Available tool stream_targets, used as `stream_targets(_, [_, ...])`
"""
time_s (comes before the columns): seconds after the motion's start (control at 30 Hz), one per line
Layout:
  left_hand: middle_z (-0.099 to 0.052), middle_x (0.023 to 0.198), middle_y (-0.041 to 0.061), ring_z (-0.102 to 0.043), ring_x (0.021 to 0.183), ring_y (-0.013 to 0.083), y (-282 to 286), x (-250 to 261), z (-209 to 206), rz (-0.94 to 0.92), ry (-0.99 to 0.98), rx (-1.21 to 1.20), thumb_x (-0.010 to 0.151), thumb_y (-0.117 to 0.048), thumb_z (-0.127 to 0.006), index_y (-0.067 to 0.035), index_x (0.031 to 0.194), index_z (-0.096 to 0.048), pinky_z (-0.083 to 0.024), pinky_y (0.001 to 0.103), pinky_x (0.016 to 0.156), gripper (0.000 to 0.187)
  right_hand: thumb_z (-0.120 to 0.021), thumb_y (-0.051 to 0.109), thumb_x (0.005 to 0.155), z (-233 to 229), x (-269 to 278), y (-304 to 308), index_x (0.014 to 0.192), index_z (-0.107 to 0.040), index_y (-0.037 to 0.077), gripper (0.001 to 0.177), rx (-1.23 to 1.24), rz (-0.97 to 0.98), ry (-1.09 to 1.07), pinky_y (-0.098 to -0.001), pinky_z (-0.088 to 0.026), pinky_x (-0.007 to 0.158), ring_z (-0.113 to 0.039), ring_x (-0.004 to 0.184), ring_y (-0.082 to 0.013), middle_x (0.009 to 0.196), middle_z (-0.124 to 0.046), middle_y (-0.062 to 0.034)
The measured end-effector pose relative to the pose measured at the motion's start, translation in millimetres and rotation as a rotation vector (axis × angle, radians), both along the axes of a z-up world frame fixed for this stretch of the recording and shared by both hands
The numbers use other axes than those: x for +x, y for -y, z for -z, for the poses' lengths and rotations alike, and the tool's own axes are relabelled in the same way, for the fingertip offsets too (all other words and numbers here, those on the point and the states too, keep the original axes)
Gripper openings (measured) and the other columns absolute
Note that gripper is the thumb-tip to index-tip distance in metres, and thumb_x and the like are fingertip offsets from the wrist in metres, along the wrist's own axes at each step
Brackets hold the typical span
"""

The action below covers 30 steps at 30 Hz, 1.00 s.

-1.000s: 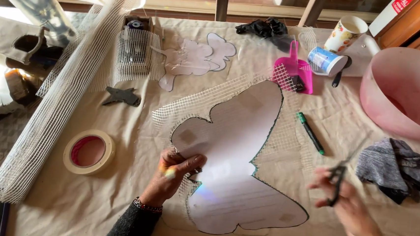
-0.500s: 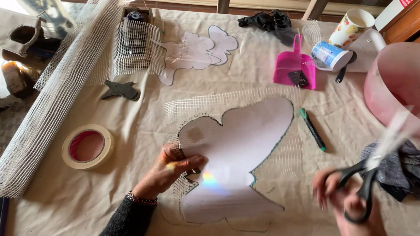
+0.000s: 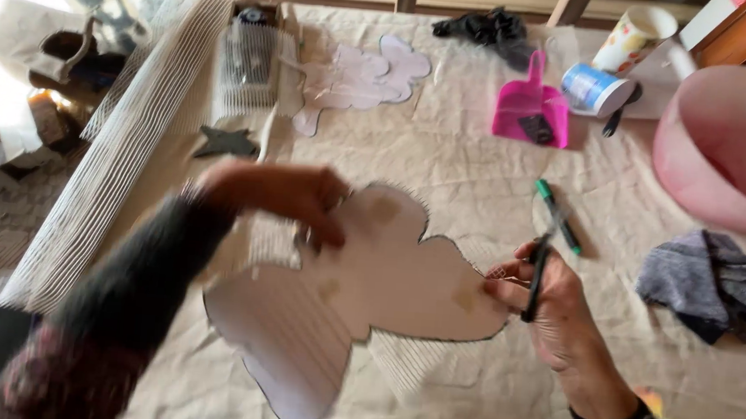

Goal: Cutting out a butterfly shape from a plastic mesh using scissors and a paper template.

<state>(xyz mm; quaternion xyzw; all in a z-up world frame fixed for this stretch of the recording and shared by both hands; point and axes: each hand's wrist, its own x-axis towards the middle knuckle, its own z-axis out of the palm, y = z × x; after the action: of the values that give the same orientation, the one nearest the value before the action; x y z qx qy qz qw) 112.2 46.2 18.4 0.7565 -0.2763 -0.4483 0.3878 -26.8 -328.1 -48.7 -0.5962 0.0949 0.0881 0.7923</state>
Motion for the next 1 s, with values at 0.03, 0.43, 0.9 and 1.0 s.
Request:
stream_targets(0.03, [-0.079, 0.078, 0.005, -0.072, 0.065, 0.0102, 10.9, 13.0, -4.9, -0.007, -0.016, 0.005, 0.083, -0.013, -0.080, 0.000, 0.105, -0.078, -0.059, 0.028, 0.058, 0.026, -0.077, -0.004, 0.073, 6.5, -6.3, -7.3, 0.118, -0.047, 0.005, 0.055, 0.005, -0.007, -0.016, -0.0340, -0.059, 0.082, -0.070, 0.092, -0.0219, 0.104, -0.066, -0.0194])
stream_targets(0.43, [-0.067, 0.082, 0.010, -0.068, 0.071, 0.0292, 96.7, -168.8, 38.9, -0.574, 0.866, -0.323, 0.095, -0.010, -0.068, -0.009, 0.097, -0.069, -0.051, 0.037, 0.063, 0.002, -0.077, -0.008, 0.075, 80.1, -49.8, -19.5, 0.105, -0.050, 0.006, 0.043, -0.054, 0.367, -0.044, -0.0274, -0.051, 0.080, -0.062, 0.088, -0.0120, 0.098, -0.061, -0.0016])
stream_targets(0.9, [-0.064, 0.132, 0.014, -0.066, 0.116, 0.0207, 134.9, -245.3, 106.1, -1.485, -0.815, -0.908, 0.092, -0.021, -0.067, -0.005, 0.150, -0.040, -0.058, 0.041, 0.093, 0.066, -0.076, -0.009, 0.079, 87.0, -84.3, -10.2, 0.103, -0.052, 0.003, 0.036, -0.059, 0.305, -0.028, -0.0324, -0.054, 0.085, -0.062, 0.092, -0.0145, 0.103, -0.059, -0.0034])
stream_targets(1.0, [-0.066, 0.129, 0.012, -0.066, 0.110, 0.0180, 144.1, -247.0, 116.1, -1.405, -0.716, -0.873, 0.094, -0.017, -0.065, -0.006, 0.150, -0.043, -0.060, 0.038, 0.093, 0.061, -0.078, -0.012, 0.079, 76.6, -82.8, -3.3, 0.114, -0.049, 0.003, 0.048, -0.147, 0.217, -0.012, -0.0310, -0.052, 0.090, -0.056, 0.099, -0.0121, 0.109, -0.053, -0.0033])
